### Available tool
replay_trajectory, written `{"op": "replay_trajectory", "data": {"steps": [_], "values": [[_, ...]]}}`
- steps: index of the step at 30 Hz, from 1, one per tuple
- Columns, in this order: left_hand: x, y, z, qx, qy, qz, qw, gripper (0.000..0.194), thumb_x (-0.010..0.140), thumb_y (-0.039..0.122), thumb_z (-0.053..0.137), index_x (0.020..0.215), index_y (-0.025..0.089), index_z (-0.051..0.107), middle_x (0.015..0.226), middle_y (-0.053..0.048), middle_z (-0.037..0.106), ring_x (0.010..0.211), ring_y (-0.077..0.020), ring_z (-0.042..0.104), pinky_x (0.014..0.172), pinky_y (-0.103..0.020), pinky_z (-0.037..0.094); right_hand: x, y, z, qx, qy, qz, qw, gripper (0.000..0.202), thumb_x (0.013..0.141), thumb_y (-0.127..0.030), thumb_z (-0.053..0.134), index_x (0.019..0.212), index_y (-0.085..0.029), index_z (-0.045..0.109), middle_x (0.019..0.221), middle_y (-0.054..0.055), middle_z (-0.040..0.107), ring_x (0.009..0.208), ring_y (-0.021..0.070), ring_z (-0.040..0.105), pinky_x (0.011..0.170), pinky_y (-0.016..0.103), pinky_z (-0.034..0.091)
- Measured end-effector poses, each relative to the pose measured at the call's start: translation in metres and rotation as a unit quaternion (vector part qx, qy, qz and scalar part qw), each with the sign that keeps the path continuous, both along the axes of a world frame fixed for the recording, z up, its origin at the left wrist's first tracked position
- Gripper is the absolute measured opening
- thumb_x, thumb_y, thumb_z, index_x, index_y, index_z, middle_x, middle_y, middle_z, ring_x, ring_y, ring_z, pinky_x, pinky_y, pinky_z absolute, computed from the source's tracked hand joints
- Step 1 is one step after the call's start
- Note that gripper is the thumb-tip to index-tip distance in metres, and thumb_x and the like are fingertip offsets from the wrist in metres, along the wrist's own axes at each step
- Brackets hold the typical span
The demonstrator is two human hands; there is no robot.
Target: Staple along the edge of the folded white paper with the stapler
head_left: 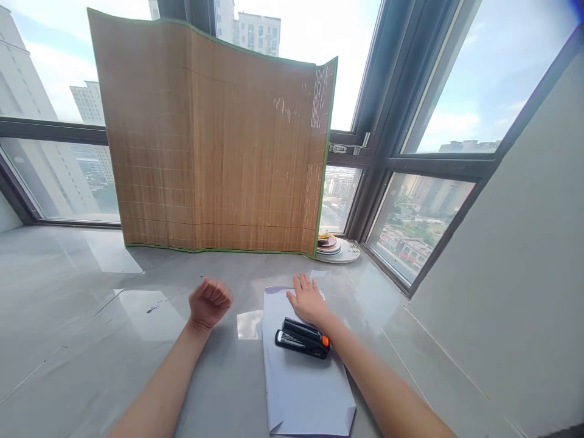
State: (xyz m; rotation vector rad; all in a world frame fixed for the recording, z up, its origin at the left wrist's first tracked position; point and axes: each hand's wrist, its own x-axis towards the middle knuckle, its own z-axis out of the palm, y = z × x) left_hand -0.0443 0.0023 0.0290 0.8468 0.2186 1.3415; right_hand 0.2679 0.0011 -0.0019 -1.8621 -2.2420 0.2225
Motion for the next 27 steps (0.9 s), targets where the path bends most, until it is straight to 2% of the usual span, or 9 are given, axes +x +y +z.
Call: {"op": "replay_trajectory", "data": {"steps": [6, 8, 11, 14, 18, 20, 22, 24, 27], "values": [[-0.028, -0.004, 0.006, 0.089, -0.090, 0.104, 0.987, 0.071, 0.099, 0.049, 0.059, 0.059, 0.018, 0.009, 0.061, 0.006, -0.014, 0.048, -0.0100, -0.009, 0.042, -0.032, 0.002, -0.121, 0.016, 0.009, -0.005, 0.069, 0.055, 0.996, 0.073, 0.109, -0.050, 0.033, 0.164, -0.004, 0.029, 0.173, 0.024, 0.013, 0.162, 0.0379, 0.009, 0.128, 0.064, 0.006], [-0.032, -0.005, 0.008, 0.103, -0.089, 0.111, 0.984, 0.069, 0.101, 0.049, 0.056, 0.058, 0.018, 0.011, 0.060, 0.006, -0.013, 0.047, -0.0098, -0.008, 0.042, -0.031, 0.003, -0.148, 0.019, 0.013, -0.007, 0.081, 0.069, 0.994, 0.071, 0.109, -0.049, 0.035, 0.165, -0.006, 0.028, 0.173, 0.023, 0.014, 0.162, 0.0372, 0.010, 0.127, 0.066, 0.006], [-0.033, -0.006, 0.009, 0.102, -0.088, 0.105, 0.985, 0.069, 0.101, 0.049, 0.056, 0.057, 0.018, 0.012, 0.059, 0.006, -0.013, 0.046, -0.0092, -0.008, 0.042, -0.031, 0.003, -0.169, 0.020, 0.017, 0.008, 0.090, 0.093, 0.992, 0.071, 0.109, -0.049, 0.036, 0.166, -0.008, 0.025, 0.173, 0.021, 0.011, 0.162, 0.0366, 0.009, 0.127, 0.068, 0.007], [-0.033, -0.006, 0.009, 0.094, -0.100, 0.101, 0.985, 0.071, 0.100, 0.048, 0.059, 0.057, 0.017, 0.012, 0.058, 0.006, -0.014, 0.047, -0.0087, -0.010, 0.041, -0.031, 0.002, -0.170, 0.019, 0.018, 0.055, 0.091, 0.180, 0.978, 0.063, 0.109, -0.037, 0.038, 0.166, -0.012, 0.027, 0.174, 0.015, 0.014, 0.163, 0.0312, 0.009, 0.130, 0.062, 0.011], [-0.033, -0.005, 0.008, 0.102, -0.102, 0.083, 0.986, 0.069, 0.102, 0.046, 0.056, 0.057, 0.017, 0.011, 0.057, 0.006, -0.014, 0.046, -0.0083, -0.010, 0.041, -0.031, 0.003, -0.157, 0.016, 0.011, 0.048, 0.083, 0.346, 0.933, 0.050, 0.110, -0.028, 0.040, 0.159, -0.020, 0.044, 0.169, 0.008, 0.035, 0.159, 0.0243, 0.028, 0.130, 0.050, 0.025], [-0.033, -0.004, 0.006, 0.106, -0.092, 0.074, 0.987, 0.069, 0.101, 0.046, 0.057, 0.057, 0.018, 0.011, 0.057, 0.007, -0.014, 0.045, -0.0080, -0.009, 0.041, -0.030, 0.004, -0.146, 0.012, 0.006, 0.045, 0.082, 0.360, 0.928, 0.047, 0.111, -0.030, 0.039, 0.155, -0.020, 0.050, 0.167, 0.009, 0.039, 0.158, 0.0254, 0.032, 0.129, 0.051, 0.028], [-0.032, -0.004, 0.004, 0.101, -0.084, 0.065, 0.989, 0.071, 0.098, 0.047, 0.061, 0.057, 0.018, 0.011, 0.057, 0.007, -0.014, 0.044, -0.0079, -0.009, 0.041, -0.030, 0.005, -0.129, 0.008, 0.004, 0.061, 0.084, 0.356, 0.929, 0.045, 0.111, -0.029, 0.040, 0.153, -0.020, 0.053, 0.169, 0.009, 0.034, 0.159, 0.0271, 0.029, 0.129, 0.053, 0.028], [-0.031, -0.003, 0.002, 0.093, -0.075, 0.053, 0.991, 0.073, 0.096, 0.048, 0.063, 0.058, 0.019, 0.009, 0.057, 0.007, -0.015, 0.044, -0.0084, -0.010, 0.041, -0.032, 0.004, -0.107, 0.004, 0.005, 0.071, 0.085, 0.352, 0.929, 0.045, 0.110, -0.028, 0.043, 0.152, -0.020, 0.055, 0.171, 0.011, 0.030, 0.159, 0.0285, 0.027, 0.129, 0.053, 0.029], [-0.026, -0.001, -0.001, 0.069, -0.048, 0.022, 0.996, 0.072, 0.098, 0.049, 0.058, 0.059, 0.020, 0.005, 0.060, 0.007, -0.015, 0.046, -0.0092, -0.011, 0.043, -0.032, 0.003, -0.064, -0.001, 0.007, 0.065, 0.091, 0.331, 0.937, 0.045, 0.110, -0.027, 0.043, 0.152, -0.023, 0.055, 0.169, 0.010, 0.034, 0.158, 0.0287, 0.029, 0.128, 0.054, 0.030]]}}
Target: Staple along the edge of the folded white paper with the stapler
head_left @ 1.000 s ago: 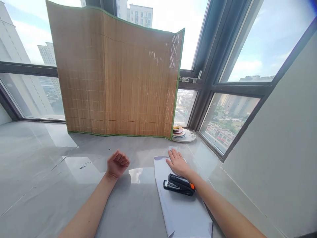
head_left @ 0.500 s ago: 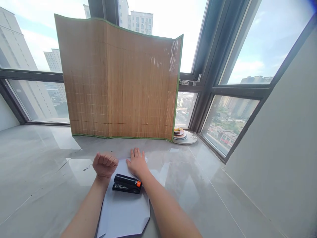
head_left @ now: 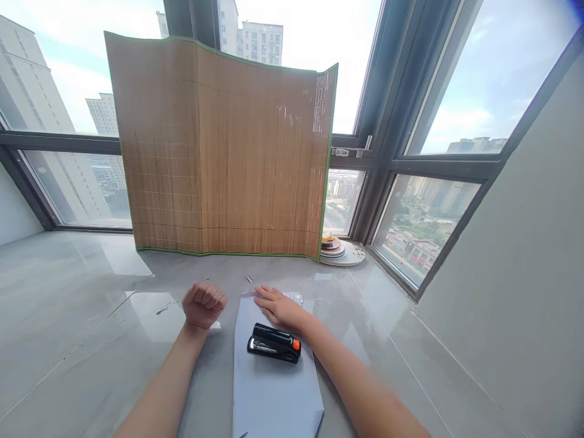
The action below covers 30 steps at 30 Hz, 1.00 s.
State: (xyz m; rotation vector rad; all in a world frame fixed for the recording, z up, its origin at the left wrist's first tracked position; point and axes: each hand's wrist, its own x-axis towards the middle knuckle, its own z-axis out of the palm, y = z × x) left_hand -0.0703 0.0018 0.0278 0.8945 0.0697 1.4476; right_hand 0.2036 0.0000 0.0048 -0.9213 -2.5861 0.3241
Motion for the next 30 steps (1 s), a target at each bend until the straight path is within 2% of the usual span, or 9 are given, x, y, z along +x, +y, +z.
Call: {"op": "replay_trajectory", "data": {"steps": [5, 8, 11, 14, 17, 19, 22, 25, 30], "values": [[0.021, 0.003, -0.001, -0.038, 0.124, -0.048, 0.990, 0.072, 0.094, 0.049, 0.061, 0.056, 0.021, 0.007, 0.057, 0.008, -0.005, 0.046, -0.0087, 0.000, 0.043, -0.028, 0.012, 0.060, -0.005, -0.001, -0.013, 0.008, -0.040, 0.999, 0.044, 0.109, -0.026, 0.043, 0.151, -0.024, 0.057, 0.168, 0.009, 0.037, 0.158, 0.0274, 0.031, 0.129, 0.053, 0.029], [0.043, 0.000, 0.001, -0.023, 0.279, 0.000, 0.960, 0.066, 0.093, 0.052, 0.066, 0.052, 0.020, 0.024, 0.054, 0.007, 0.014, 0.047, -0.0084, 0.015, 0.047, -0.026, 0.020, 0.073, -0.006, -0.004, 0.006, 0.019, -0.058, 0.998, 0.041, 0.109, -0.027, 0.044, 0.145, -0.024, 0.063, 0.166, 0.009, 0.041, 0.157, 0.0274, 0.033, 0.128, 0.053, 0.030], [0.063, -0.005, 0.001, 0.073, 0.469, 0.083, 0.876, 0.044, 0.096, 0.052, 0.065, 0.068, 0.017, 0.062, 0.061, 0.002, 0.046, 0.056, -0.0116, 0.041, 0.055, -0.024, 0.033, 0.075, -0.003, -0.004, 0.057, 0.058, -0.066, 0.994, 0.036, 0.106, -0.025, 0.046, 0.136, -0.023, 0.067, 0.158, 0.012, 0.053, 0.150, 0.0279, 0.045, 0.124, 0.054, 0.036], [0.073, -0.009, -0.001, 0.216, 0.576, 0.105, 0.781, 0.024, 0.096, 0.042, 0.066, 0.104, 0.022, 0.077, 0.103, -0.007, 0.071, 0.097, -0.0219, 0.063, 0.084, -0.032, 0.050, 0.078, -0.004, 0.000, 0.096, 0.161, -0.112, 0.976, 0.030, 0.106, -0.028, 0.045, 0.109, -0.018, 0.073, 0.120, 0.014, 0.072, 0.115, 0.0253, 0.064, 0.103, 0.045, 0.051], [0.074, -0.010, -0.005, 0.296, 0.615, 0.106, 0.723, 0.021, 0.099, 0.033, 0.061, 0.110, 0.024, 0.077, 0.124, -0.010, 0.070, 0.117, -0.0251, 0.061, 0.105, -0.040, 0.046, 0.087, -0.014, 0.011, 0.038, 0.232, -0.131, 0.963, 0.049, 0.109, -0.046, 0.042, 0.074, -0.018, 0.061, 0.076, 0.004, 0.060, 0.076, 0.0177, 0.056, 0.077, 0.032, 0.049], [0.074, -0.011, -0.006, 0.308, 0.641, 0.123, 0.692, 0.020, 0.099, 0.030, 0.059, 0.107, 0.024, 0.077, 0.121, -0.010, 0.072, 0.114, -0.0249, 0.062, 0.105, -0.041, 0.046, 0.093, -0.025, 0.019, -0.048, 0.225, -0.080, 0.970, 0.054, 0.105, -0.061, 0.046, 0.075, -0.018, 0.058, 0.076, 0.001, 0.055, 0.072, 0.0153, 0.051, 0.071, 0.028, 0.044], [0.074, -0.013, -0.004, 0.290, 0.674, 0.156, 0.661, 0.019, 0.098, 0.027, 0.057, 0.103, 0.024, 0.075, 0.115, -0.008, 0.072, 0.109, -0.0241, 0.064, 0.101, -0.038, 0.047, 0.099, -0.043, 0.029, -0.163, 0.173, 0.020, 0.971, 0.057, 0.085, -0.075, 0.070, 0.097, -0.020, 0.061, 0.096, 0.002, 0.060, 0.081, 0.0161, 0.053, 0.074, 0.027, 0.044], [0.075, -0.016, 0.002, 0.273, 0.692, 0.168, 0.647, 0.017, 0.098, 0.027, 0.056, 0.102, 0.025, 0.072, 0.114, -0.007, 0.072, 0.108, -0.0234, 0.065, 0.098, -0.036, 0.046, 0.096, -0.055, 0.032, -0.199, 0.106, 0.056, 0.973, 0.064, 0.069, -0.062, 0.088, 0.110, -0.022, 0.060, 0.104, 0.002, 0.062, 0.086, 0.0183, 0.054, 0.077, 0.028, 0.044], [0.073, -0.017, 0.005, 0.261, 0.716, 0.183, 0.621, 0.018, 0.097, 0.026, 0.055, 0.102, 0.026, 0.071, 0.113, -0.005, 0.071, 0.106, -0.0236, 0.065, 0.098, -0.037, 0.045, 0.092, -0.060, 0.041, -0.161, 0.116, 0.067, 0.978, 0.021, 0.081, -0.027, 0.071, 0.099, -0.021, 0.063, 0.091, 0.000, 0.062, 0.082, 0.0173, 0.052, 0.077, 0.028, 0.040]]}}
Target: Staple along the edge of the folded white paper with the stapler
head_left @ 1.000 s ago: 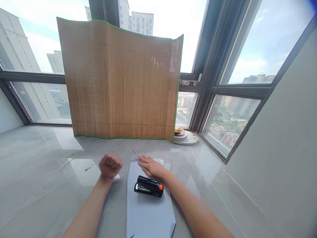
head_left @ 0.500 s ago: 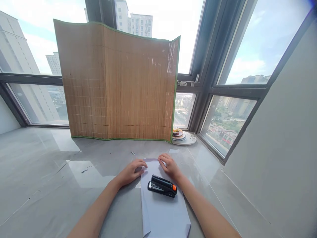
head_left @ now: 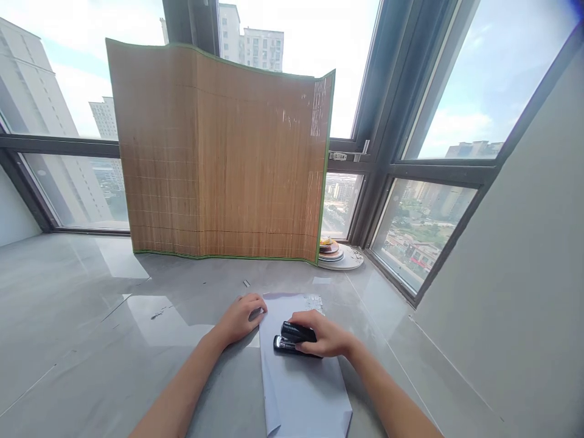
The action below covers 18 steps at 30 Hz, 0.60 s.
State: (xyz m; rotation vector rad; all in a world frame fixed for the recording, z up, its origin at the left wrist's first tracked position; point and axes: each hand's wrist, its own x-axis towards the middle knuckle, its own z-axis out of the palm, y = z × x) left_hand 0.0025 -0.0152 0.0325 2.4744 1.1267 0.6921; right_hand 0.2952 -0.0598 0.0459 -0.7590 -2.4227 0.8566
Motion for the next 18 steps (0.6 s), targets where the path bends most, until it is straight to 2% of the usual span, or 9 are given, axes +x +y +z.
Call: {"op": "replay_trajectory", "data": {"steps": [2, 4, 8, 11, 14, 18], "values": [[-0.003, 0.001, -0.001, 0.006, 0.007, 0.013, 1.000, 0.018, 0.095, 0.024, 0.054, 0.101, 0.025, 0.071, 0.110, -0.005, 0.070, 0.105, -0.0237, 0.065, 0.098, -0.037, 0.045, 0.005, 0.002, 0.005, 0.000, 0.029, -0.007, 1.000, 0.019, 0.080, -0.023, 0.067, 0.098, -0.021, 0.064, 0.090, 0.000, 0.061, 0.082, 0.0175, 0.052, 0.077, 0.029, 0.040], [-0.005, 0.003, -0.003, 0.012, 0.011, 0.023, 1.000, 0.018, 0.092, 0.020, 0.053, 0.098, 0.024, 0.069, 0.107, -0.005, 0.068, 0.105, -0.0238, 0.064, 0.097, -0.038, 0.046, 0.016, 0.005, 0.010, -0.019, 0.048, -0.026, 0.998, 0.020, 0.078, -0.025, 0.069, 0.097, -0.021, 0.065, 0.091, 0.001, 0.061, 0.085, 0.0191, 0.053, 0.079, 0.030, 0.041], [-0.008, 0.005, -0.008, 0.019, 0.020, 0.043, 0.999, 0.023, 0.085, 0.011, 0.051, 0.097, 0.024, 0.065, 0.111, -0.006, 0.063, 0.102, -0.0231, 0.062, 0.094, -0.038, 0.049, 0.051, 0.012, 0.013, -0.098, 0.066, -0.109, 0.987, 0.024, 0.073, -0.033, 0.074, 0.092, -0.021, 0.065, 0.096, 0.003, 0.062, 0.092, 0.0230, 0.055, 0.084, 0.032, 0.043], [-0.008, 0.008, -0.013, 0.030, 0.013, 0.053, 0.998, 0.028, 0.084, 0.008, 0.049, 0.099, 0.024, 0.067, 0.121, -0.007, 0.061, 0.111, -0.0248, 0.061, 0.099, -0.042, 0.049, 0.078, 0.015, 0.013, -0.158, 0.081, -0.171, 0.969, 0.028, 0.069, -0.031, 0.072, 0.094, -0.020, 0.066, 0.099, 0.003, 0.062, 0.095, 0.0245, 0.057, 0.084, 0.033, 0.043], [-0.009, 0.011, -0.019, 0.036, 0.006, 0.064, 0.997, 0.027, 0.093, 0.014, 0.046, 0.100, 0.025, 0.069, 0.133, -0.009, 0.058, 0.122, -0.0271, 0.058, 0.106, -0.047, 0.048, 0.099, 0.016, 0.014, -0.164, 0.068, -0.210, 0.961, 0.026, 0.067, -0.029, 0.067, 0.091, -0.019, 0.067, 0.097, 0.003, 0.062, 0.094, 0.0250, 0.057, 0.083, 0.033, 0.042], [-0.010, 0.013, -0.024, 0.040, 0.013, 0.077, 0.996, 0.020, 0.096, 0.031, 0.057, 0.112, 0.027, 0.069, 0.144, -0.010, 0.054, 0.132, -0.0318, 0.053, 0.110, -0.051, 0.046, 0.115, 0.016, 0.016, -0.105, 0.002, -0.246, 0.964, 0.026, 0.064, -0.026, 0.064, 0.088, -0.019, 0.070, 0.094, 0.003, 0.063, 0.094, 0.0250, 0.056, 0.082, 0.033, 0.040]]}}
